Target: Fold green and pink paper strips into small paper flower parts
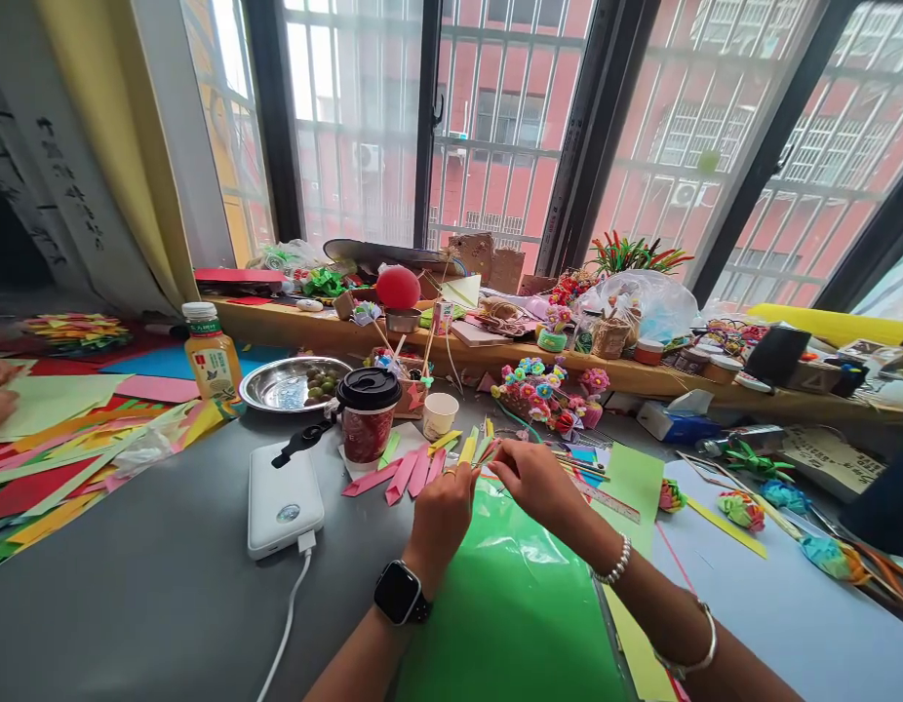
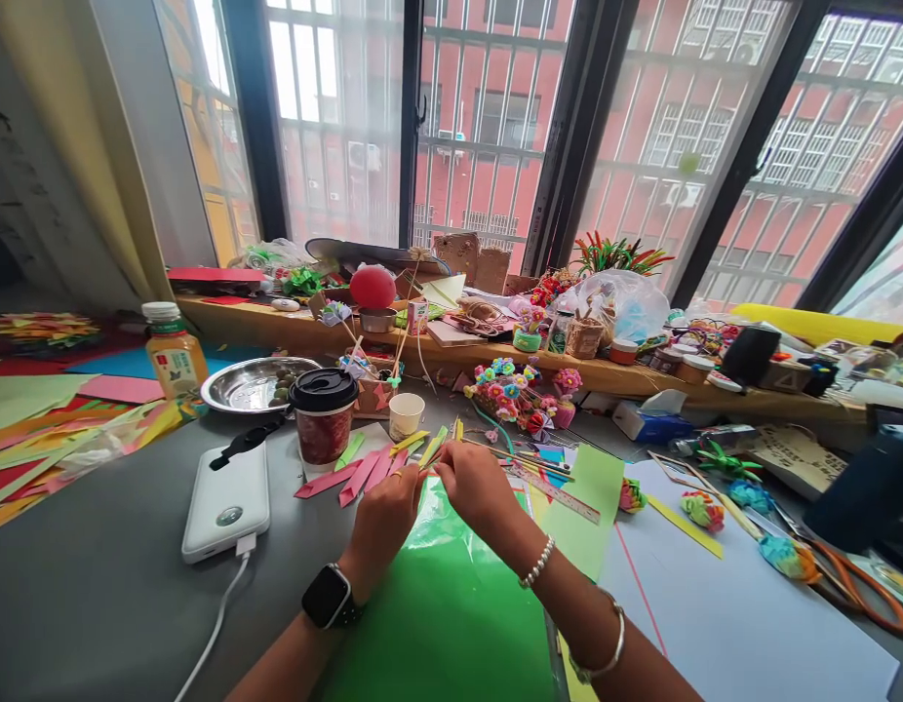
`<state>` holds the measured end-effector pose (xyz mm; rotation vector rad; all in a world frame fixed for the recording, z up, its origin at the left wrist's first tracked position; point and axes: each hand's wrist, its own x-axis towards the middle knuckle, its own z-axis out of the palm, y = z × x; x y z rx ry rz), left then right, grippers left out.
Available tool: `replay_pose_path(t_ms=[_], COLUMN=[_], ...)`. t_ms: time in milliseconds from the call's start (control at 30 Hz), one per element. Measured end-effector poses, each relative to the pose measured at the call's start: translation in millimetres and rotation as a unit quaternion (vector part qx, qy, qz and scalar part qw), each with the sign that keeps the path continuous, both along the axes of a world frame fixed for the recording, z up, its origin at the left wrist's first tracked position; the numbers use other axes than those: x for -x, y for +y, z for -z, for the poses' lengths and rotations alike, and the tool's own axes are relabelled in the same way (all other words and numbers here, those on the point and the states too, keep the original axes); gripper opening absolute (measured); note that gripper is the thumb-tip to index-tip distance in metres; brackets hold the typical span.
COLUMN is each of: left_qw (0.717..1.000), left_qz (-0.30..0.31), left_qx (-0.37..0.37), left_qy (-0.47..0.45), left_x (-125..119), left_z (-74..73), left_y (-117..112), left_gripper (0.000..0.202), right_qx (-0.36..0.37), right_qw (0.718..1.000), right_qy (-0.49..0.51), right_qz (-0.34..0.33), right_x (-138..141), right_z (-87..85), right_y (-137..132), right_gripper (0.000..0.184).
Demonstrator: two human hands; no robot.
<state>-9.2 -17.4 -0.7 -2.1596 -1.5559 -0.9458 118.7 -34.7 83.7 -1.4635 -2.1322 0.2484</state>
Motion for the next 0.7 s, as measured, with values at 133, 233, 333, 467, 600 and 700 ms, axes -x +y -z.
replay_pose_path(t_ms=[133,233,333,467,600,700], left_qw=[1.0,0.999,0.998,0.996,0.997,0.996], left_qz=[0.004,0.017,0.039,0.059,0.056,0.068], left_qx=[-0.028,-0.037,-0.05,-0.064,-0.059,-0.063], left_qy=[-0.008,-0.02,-0.03,-0.018,0.004,0.005], left_x=[-2.4,-2.5,-1.0,1.8,2.9,2.3], left_z=[1.7,1.9,0.8,-0.2,2.0,5.2], left_y=[-2.2,-3.2,-3.4,-2.9,-1.5,-0.4], left_gripper=[0.032,0.036,0.042,0.046,0.041,0.037], right_qx=[0.015,0.029,0.081,0.169,0.21,0.221], right_qw=[0.989,0.968,0.932,0.883,0.859,0.852], right_qy=[0.145,0.248,0.354,0.438,0.466,0.472], right_qz=[0.022,0.03,0.008,-0.017,-0.041,-0.047], right_x=[-1.2,0.0,0.7,-1.7,-5.4,-6.6], right_z=[19.1,31.3,39.7,43.5,40.7,38.9], right_y=[-12.0,-16.2,-16.4,-13.7,-12.5,-11.7], right_gripper=[0.016,0.021,0.026,0.03,0.033,0.034])
